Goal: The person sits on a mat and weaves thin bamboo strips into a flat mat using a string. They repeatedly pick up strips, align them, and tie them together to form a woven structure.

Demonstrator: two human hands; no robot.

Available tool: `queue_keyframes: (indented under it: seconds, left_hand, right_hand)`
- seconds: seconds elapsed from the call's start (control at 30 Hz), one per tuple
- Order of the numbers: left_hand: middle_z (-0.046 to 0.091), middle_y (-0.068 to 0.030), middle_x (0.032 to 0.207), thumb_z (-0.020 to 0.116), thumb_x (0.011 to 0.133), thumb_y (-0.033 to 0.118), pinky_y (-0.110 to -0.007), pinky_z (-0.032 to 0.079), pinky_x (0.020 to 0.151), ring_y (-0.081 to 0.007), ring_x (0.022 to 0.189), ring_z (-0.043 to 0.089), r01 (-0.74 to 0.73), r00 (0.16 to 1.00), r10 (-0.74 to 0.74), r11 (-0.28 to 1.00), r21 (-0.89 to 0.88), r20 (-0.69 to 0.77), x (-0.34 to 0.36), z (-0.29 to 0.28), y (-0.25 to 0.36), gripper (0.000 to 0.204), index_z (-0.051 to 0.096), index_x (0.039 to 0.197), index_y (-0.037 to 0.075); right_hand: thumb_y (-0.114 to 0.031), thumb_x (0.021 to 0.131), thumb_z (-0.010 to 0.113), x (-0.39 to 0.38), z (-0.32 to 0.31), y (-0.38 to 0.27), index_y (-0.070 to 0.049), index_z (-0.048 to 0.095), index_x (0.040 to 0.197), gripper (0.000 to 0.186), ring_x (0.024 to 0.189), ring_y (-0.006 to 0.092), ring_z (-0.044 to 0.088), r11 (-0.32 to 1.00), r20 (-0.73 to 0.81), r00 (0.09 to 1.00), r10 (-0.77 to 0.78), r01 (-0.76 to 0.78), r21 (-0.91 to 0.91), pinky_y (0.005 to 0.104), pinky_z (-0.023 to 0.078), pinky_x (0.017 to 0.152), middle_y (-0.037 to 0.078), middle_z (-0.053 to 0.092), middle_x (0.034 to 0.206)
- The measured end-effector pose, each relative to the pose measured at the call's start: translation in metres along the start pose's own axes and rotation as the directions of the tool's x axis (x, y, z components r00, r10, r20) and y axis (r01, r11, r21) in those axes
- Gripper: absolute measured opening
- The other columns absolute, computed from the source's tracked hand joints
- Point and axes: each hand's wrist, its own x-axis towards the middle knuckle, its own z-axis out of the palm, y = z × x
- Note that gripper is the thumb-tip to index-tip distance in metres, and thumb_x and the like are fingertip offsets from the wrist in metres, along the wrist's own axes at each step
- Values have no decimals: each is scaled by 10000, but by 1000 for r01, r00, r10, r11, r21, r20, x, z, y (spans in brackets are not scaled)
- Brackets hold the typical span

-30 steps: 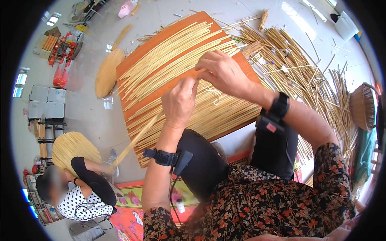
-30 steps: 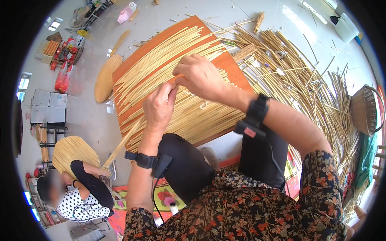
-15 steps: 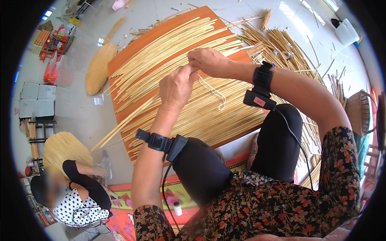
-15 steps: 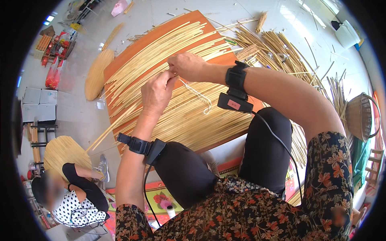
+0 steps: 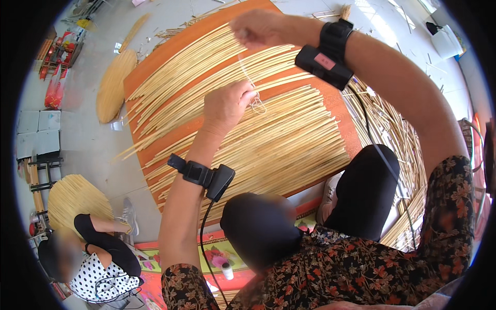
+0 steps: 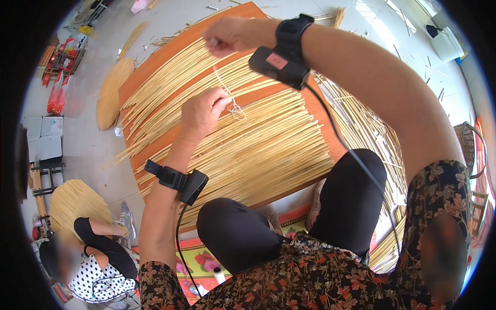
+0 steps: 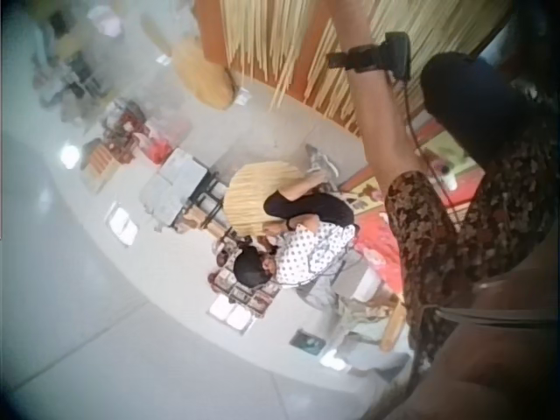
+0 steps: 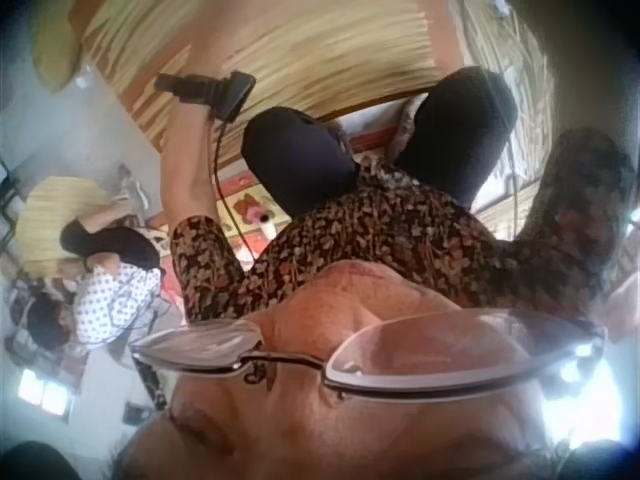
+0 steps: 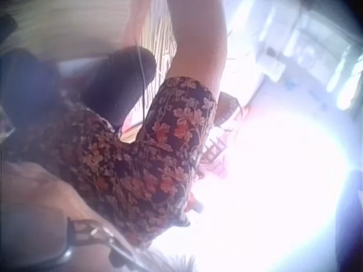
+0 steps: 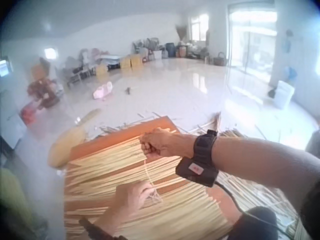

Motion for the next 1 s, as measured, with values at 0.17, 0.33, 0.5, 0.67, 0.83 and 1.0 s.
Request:
queue_keyframes:
  seconds: [0.17,0.33,0.5,0.67,0.83,1.0]
  left_hand:
    - [741,-60,836,777,950,210,-347,508,607,-248,673,669,-3,1000,1,995,-99,-20,16,14,-8,120,733,986,105]
    - [745,-69,859,787,938,187,-345,517,609,-249,686,681,-72,997,72,990,-120,-9,22,10,-12,113,740,988,97]
    - [756,-78,876,811,910,151,-339,544,622,-252,709,710,-131,988,119,981,-142,-95,21,14,-24,120,738,957,67]
    - [757,-98,871,832,883,117,-340,554,620,-256,707,721,-102,992,86,979,-176,-95,17,10,-27,135,739,947,42]
    - [757,-53,840,824,886,194,-360,566,603,-263,714,732,-88,993,74,983,-163,-90,19,13,-28,128,731,882,105]
    - [757,-69,847,812,907,186,-350,555,614,-261,706,720,-49,999,47,983,-178,-16,6,29,-30,130,744,924,77]
  right_hand:
    - [-48,1026,529,42,-147,-63,-10,587,910,136,723,302,667,911,-603,711,-362,408,-66,502,690,745,144,627,832]
    - [-177,1050,619,42,-149,-9,-28,645,1056,152,733,289,686,879,-248,853,-460,399,-259,494,662,698,147,654,855]
    - [-243,984,740,-15,-55,46,-32,751,1152,270,793,109,558,873,155,983,100,-12,-487,290,541,780,3,623,906]
    - [-217,923,814,-20,-34,59,-45,779,1013,198,771,69,542,672,187,942,278,-51,-738,245,454,692,-40,682,853]
    - [-197,936,775,-19,-40,70,-68,768,940,129,750,83,567,704,247,952,183,48,-708,268,477,713,-38,694,808]
    - [-284,965,701,1,-56,86,-114,783,1074,218,853,140,672,506,46,987,-152,118,-855,341,559,800,46,773,973]
